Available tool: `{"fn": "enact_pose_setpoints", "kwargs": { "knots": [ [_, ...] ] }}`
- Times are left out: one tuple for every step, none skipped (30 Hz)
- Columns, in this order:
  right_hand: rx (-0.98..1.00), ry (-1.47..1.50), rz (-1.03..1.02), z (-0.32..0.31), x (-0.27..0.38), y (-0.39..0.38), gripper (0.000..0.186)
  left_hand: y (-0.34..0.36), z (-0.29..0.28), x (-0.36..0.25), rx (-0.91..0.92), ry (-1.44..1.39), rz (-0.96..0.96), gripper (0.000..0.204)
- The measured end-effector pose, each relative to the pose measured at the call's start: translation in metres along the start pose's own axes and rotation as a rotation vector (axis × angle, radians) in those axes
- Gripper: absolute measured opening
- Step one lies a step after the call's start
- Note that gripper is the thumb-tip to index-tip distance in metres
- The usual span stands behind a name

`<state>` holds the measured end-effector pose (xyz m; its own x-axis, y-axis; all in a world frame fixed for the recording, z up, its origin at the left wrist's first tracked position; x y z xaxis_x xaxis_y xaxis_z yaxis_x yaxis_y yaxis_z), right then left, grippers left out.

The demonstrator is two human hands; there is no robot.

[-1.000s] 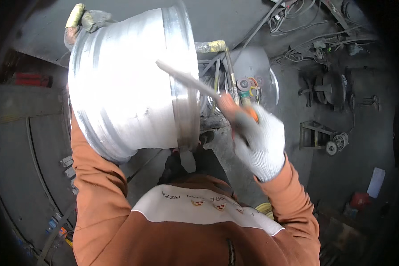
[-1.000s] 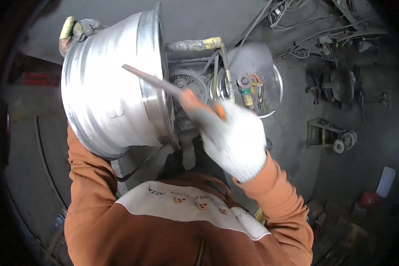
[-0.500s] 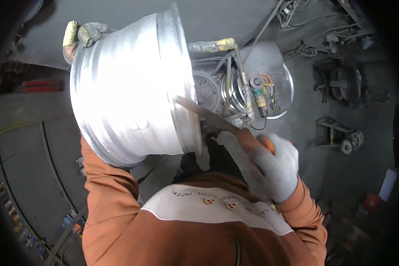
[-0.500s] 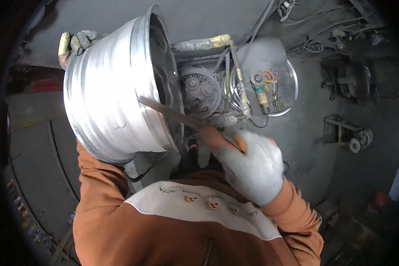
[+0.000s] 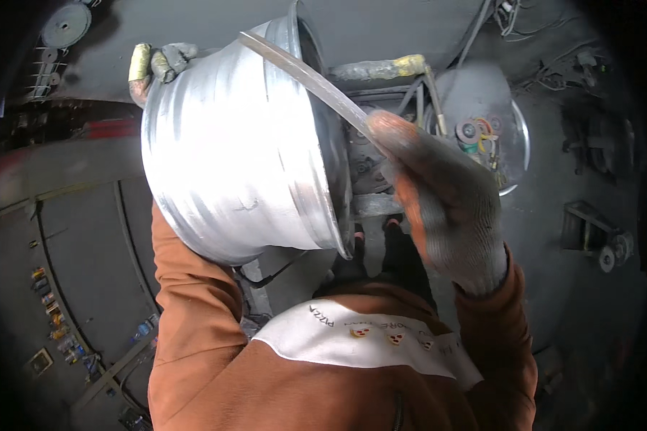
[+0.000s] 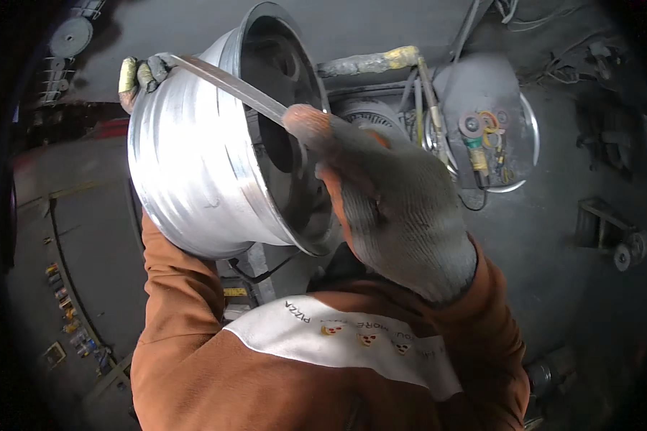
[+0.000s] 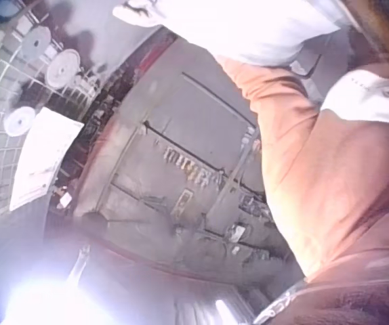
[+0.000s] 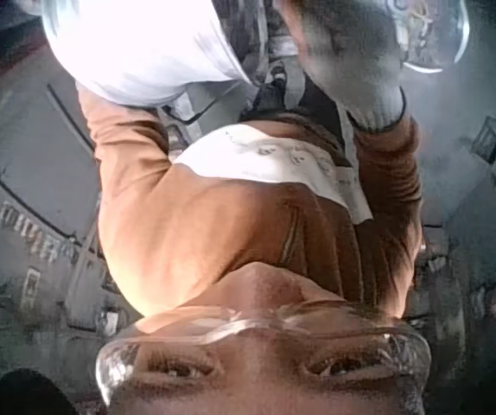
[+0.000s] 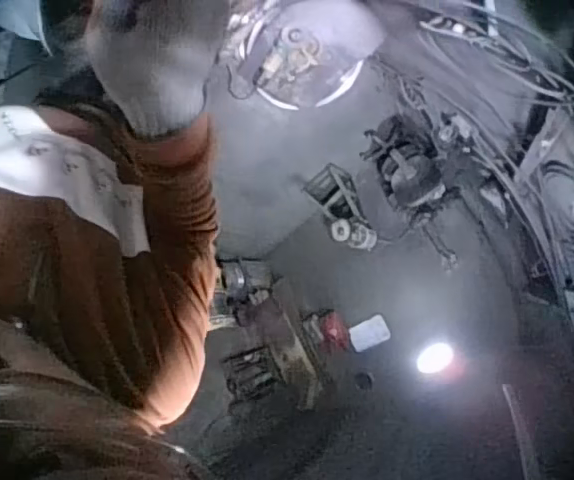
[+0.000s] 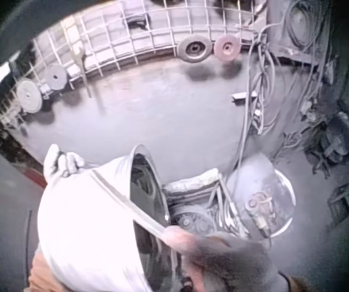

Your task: The person uses a metal file and sandpaper to smooth the surfaces of a car wheel rim. They rotate the rim on a stand while filing the outer edges and then use a piece of sandpaper on the inner areas and spokes.

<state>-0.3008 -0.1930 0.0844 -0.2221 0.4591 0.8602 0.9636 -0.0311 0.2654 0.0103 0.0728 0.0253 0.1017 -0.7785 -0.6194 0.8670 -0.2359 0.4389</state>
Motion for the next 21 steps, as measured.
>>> {"fn": "enact_pose_setpoints", "kwargs": {
  "knots": [
    [0.005,-0.044,-0.022,0.001,0.002,-0.001,0.045,0.002,0.0,0.002,0.041,0.001,-0.02,0.045],
    [0.009,-0.085,-0.044,0.002,0.003,-0.001,0.046,0.004,-0.006,0.0,-0.013,0.139,-0.07,0.048],
    [0.013,-0.125,-0.067,0.004,0.004,-0.002,0.047,0.005,-0.009,-0.003,-0.009,0.156,-0.072,0.048],
    [-0.023,-0.09,-0.075,0.002,0.002,-0.003,0.046,0.004,0.0,0.001,-0.035,0.164,-0.058,0.049],
    [-0.038,-0.061,-0.082,0.003,0.0,-0.003,0.046,-0.001,0.006,0.0,-0.066,0.183,-0.04,0.049],
    [-0.054,-0.031,-0.089,0.004,-0.002,-0.003,0.046,-0.003,0.008,-0.001,-0.105,0.252,-0.022,0.05],
    [-0.048,-0.028,-0.092,0.005,-0.001,-0.001,0.045,-0.005,0.01,-0.002,-0.144,0.318,-0.006,0.051],
    [-0.045,-0.025,-0.092,0.005,0.0,0.0,0.045,-0.005,0.014,0.0,-0.17,0.226,-0.024,0.05],
    [-0.043,-0.023,-0.092,0.005,0.001,0.001,0.044,-0.004,0.011,0.0,-0.183,0.181,-0.034,0.05],
    [-0.026,-0.04,-0.078,0.007,0.002,0.001,0.044,-0.003,0.009,-0.002,-0.196,0.139,-0.041,0.05],
    [-0.018,-0.047,-0.071,0.007,0.002,0.001,0.044,0.0,0.001,-0.003,-0.166,0.156,-0.086,0.05],
    [-0.01,-0.054,-0.064,0.008,0.002,0.001,0.044,0.002,-0.003,-0.003,-0.137,0.172,-0.131,0.05],
    [0.004,-0.075,-0.054,0.008,-0.001,-0.001,0.044,0.001,-0.002,-0.003,-0.137,0.175,-0.133,0.05],
    [0.018,-0.096,-0.044,0.008,-0.003,-0.001,0.044,0.001,0.001,-0.001,-0.124,0.171,-0.14,0.049],
    [0.017,-0.094,-0.042,0.009,-0.002,0.0,0.044,0.001,0.003,0.0,-0.111,0.167,-0.147,0.049],
    [0.019,-0.118,-0.052,0.008,0.002,0.002,0.044,0.002,0.0,-0.002,-0.111,0.17,-0.146,0.049],
    [0.02,-0.141,-0.063,0.007,0.005,0.003,0.044,0.003,-0.004,-0.005,-0.118,0.172,-0.123,0.05],
    [0.02,-0.138,-0.065,0.006,0.007,0.004,0.044,0.004,-0.008,-0.008,-0.125,0.174,-0.101,0.05],
    [0.059,-0.128,-0.011,0.006,0.004,0.004,0.043,0.003,-0.003,-0.006,-0.124,0.172,-0.102,0.05],
    [0.096,-0.118,0.042,0.008,0.0,0.004,0.043,0.001,-0.001,-0.004,-0.197,0.203,-0.101,0.05],
    [0.095,-0.118,0.043,0.008,-0.001,0.004,0.043,-0.002,-0.002,-0.004,-0.27,0.234,-0.1,0.051]
  ]
}}
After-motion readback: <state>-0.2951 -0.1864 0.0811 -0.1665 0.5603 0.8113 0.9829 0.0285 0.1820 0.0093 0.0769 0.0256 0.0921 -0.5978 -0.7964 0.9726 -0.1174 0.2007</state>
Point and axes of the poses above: each hand's wrist, its own y-axis towards the middle knuckle, its own z-axis out of the palm, x = y × z, the point moved 6 cm from there along y, towards the middle knuckle, and after that the axes turned 1 degree about z, right-handed, at the moved point
